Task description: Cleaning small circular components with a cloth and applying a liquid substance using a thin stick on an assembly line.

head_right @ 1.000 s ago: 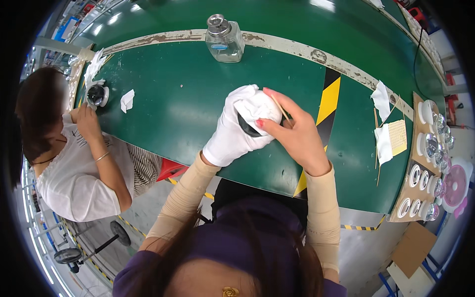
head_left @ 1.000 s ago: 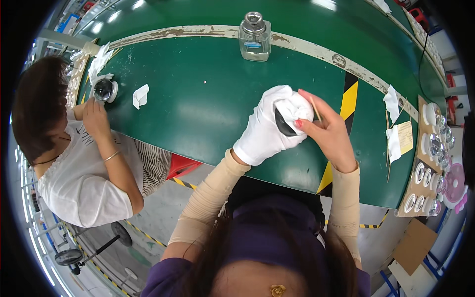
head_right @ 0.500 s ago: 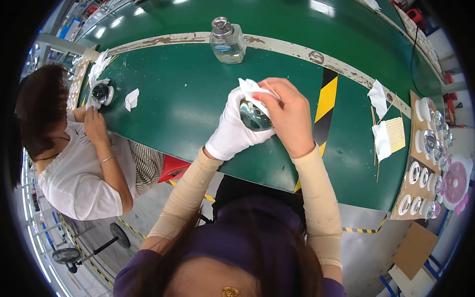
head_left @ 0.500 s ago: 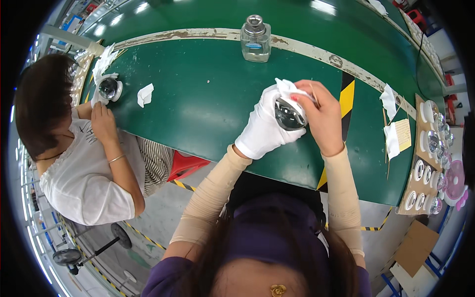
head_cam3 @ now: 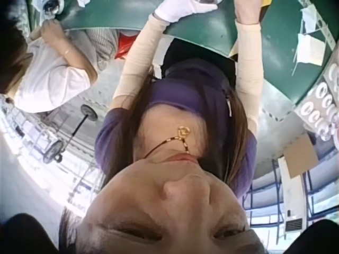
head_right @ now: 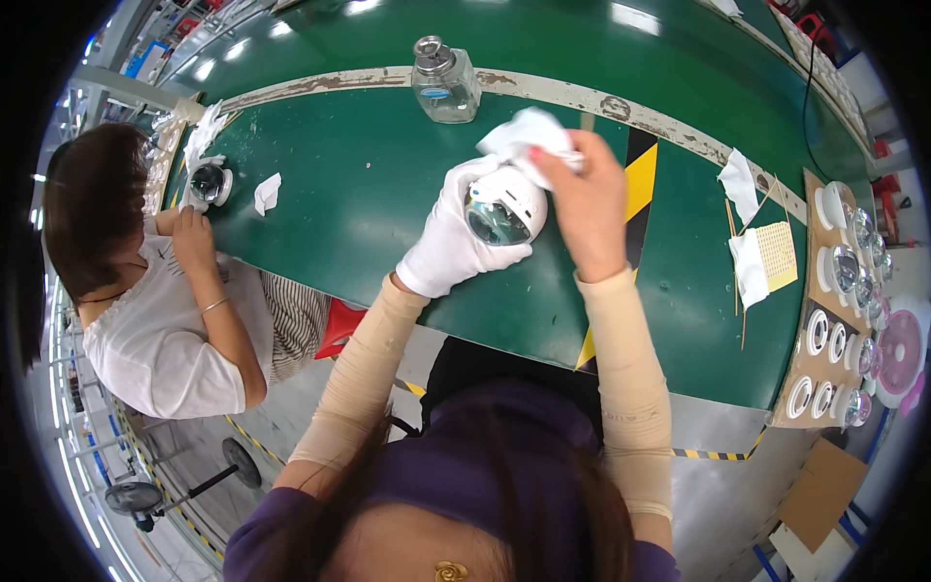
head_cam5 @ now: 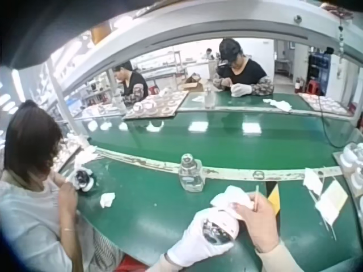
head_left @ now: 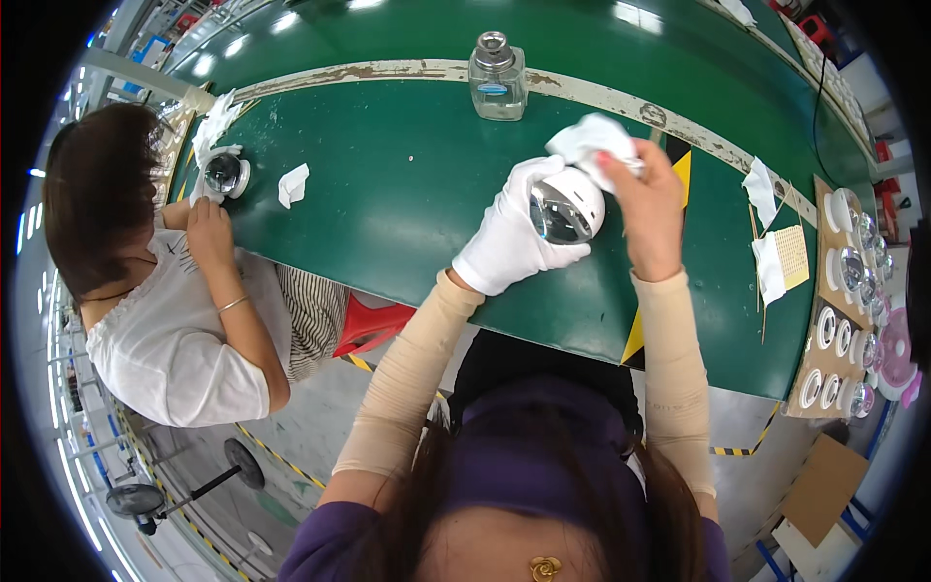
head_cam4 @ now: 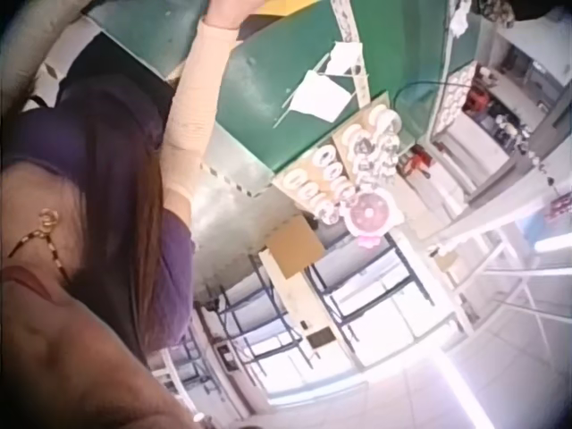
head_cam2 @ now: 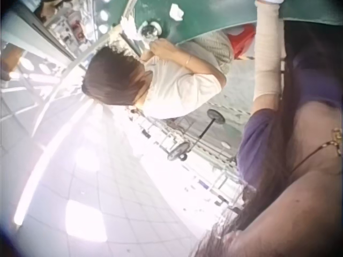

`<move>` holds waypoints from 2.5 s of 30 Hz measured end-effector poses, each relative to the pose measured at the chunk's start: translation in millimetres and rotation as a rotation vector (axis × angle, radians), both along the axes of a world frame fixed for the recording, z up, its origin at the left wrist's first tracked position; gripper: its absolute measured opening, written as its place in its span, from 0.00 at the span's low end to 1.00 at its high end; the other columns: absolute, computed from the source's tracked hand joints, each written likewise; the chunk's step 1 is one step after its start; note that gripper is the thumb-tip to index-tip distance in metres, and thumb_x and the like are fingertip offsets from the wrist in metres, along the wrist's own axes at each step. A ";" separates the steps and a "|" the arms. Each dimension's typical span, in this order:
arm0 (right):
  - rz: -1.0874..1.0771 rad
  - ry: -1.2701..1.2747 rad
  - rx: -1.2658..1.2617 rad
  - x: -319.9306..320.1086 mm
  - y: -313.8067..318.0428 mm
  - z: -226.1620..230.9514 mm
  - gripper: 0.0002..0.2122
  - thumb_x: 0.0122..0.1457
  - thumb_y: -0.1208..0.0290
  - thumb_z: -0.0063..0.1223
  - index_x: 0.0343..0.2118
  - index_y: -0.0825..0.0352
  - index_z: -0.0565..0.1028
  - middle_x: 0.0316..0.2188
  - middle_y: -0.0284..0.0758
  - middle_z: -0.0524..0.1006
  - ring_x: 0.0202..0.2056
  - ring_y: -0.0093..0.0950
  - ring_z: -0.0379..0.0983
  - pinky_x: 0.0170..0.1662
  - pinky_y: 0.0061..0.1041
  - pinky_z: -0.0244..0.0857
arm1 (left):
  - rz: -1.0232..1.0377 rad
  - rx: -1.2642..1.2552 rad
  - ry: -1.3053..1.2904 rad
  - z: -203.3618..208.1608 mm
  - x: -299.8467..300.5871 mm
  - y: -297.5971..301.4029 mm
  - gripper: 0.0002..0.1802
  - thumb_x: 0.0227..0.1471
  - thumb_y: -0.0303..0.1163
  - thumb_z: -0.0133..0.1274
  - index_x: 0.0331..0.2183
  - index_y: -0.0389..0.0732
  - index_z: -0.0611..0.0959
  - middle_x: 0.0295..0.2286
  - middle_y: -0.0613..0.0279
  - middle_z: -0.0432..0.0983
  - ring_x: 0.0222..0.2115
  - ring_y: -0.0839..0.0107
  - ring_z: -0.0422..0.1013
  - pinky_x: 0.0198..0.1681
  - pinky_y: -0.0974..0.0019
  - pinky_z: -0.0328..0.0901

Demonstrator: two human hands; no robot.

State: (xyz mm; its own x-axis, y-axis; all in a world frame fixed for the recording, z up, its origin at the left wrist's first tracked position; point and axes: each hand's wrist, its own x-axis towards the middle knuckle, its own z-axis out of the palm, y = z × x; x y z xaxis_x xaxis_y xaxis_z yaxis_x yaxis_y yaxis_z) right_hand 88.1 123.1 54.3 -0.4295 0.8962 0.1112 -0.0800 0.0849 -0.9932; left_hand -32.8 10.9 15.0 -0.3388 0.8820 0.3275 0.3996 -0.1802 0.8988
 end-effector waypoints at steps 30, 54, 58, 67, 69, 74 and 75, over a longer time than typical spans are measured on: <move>-0.219 -0.196 0.562 36.7 -27.3 -4.2 0.11 0.65 0.70 0.45 0.39 0.71 0.78 0.34 0.32 0.75 0.29 0.16 0.61 0.32 0.17 0.56 | -0.168 -0.139 -0.151 2.6 -11.8 5.7 0.53 0.31 0.37 0.74 0.56 0.39 0.62 0.49 0.58 0.68 0.49 0.71 0.66 0.54 0.66 0.62; 0.061 -0.119 0.297 40.8 -69.4 30.8 0.06 0.56 0.85 0.52 0.36 0.79 0.77 0.37 0.45 0.80 0.37 0.32 0.79 0.43 0.25 0.72 | -0.124 -0.023 -0.225 6.5 -2.3 3.5 0.44 0.37 0.30 0.70 0.55 0.40 0.65 0.46 0.58 0.71 0.46 0.71 0.69 0.51 0.65 0.64; 0.042 -0.261 0.515 38.8 -60.7 32.8 0.05 0.56 0.85 0.52 0.34 0.78 0.78 0.37 0.45 0.81 0.35 0.31 0.79 0.41 0.24 0.72 | -0.101 -0.089 -0.157 14.9 -3.7 3.3 0.44 0.37 0.32 0.70 0.55 0.40 0.66 0.46 0.57 0.72 0.46 0.69 0.70 0.51 0.65 0.65; 0.023 -0.337 0.842 29.3 -63.8 35.6 0.03 0.53 0.87 0.54 0.31 0.77 0.76 0.33 0.45 0.81 0.34 0.36 0.79 0.37 0.25 0.72 | -0.040 0.022 -0.170 11.2 -2.0 7.7 0.40 0.31 0.38 0.71 0.47 0.42 0.72 0.41 0.56 0.73 0.45 0.56 0.70 0.49 0.59 0.66; 0.047 -0.371 0.884 18.1 -60.8 37.0 0.04 0.52 0.87 0.54 0.31 0.77 0.76 0.33 0.45 0.81 0.33 0.36 0.78 0.37 0.25 0.72 | -0.046 0.044 -0.149 9.5 -4.4 8.2 0.39 0.31 0.37 0.71 0.47 0.42 0.72 0.41 0.56 0.73 0.44 0.56 0.70 0.49 0.59 0.66; 0.054 -0.406 0.910 27.0 -66.3 45.5 0.04 0.51 0.87 0.55 0.30 0.76 0.76 0.32 0.44 0.80 0.31 0.36 0.77 0.36 0.27 0.71 | -0.027 0.045 -0.126 15.6 -3.5 5.9 0.36 0.31 0.35 0.70 0.45 0.44 0.73 0.42 0.57 0.74 0.43 0.55 0.70 0.48 0.58 0.66; 0.055 -0.430 0.891 30.3 -67.6 48.5 0.04 0.51 0.88 0.55 0.30 0.76 0.76 0.32 0.44 0.80 0.32 0.35 0.77 0.36 0.26 0.71 | -0.019 0.028 -0.143 17.1 -2.5 5.5 0.34 0.31 0.34 0.70 0.44 0.44 0.73 0.41 0.58 0.74 0.43 0.55 0.70 0.48 0.58 0.65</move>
State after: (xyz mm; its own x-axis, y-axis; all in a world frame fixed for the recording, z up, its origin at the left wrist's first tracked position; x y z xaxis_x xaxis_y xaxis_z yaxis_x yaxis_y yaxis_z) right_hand 118.4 55.4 102.8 -0.6302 0.5382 0.5596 0.2459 0.8220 -0.5137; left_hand -35.3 16.4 32.0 -0.3670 0.8801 0.3013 0.2642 -0.2120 0.9409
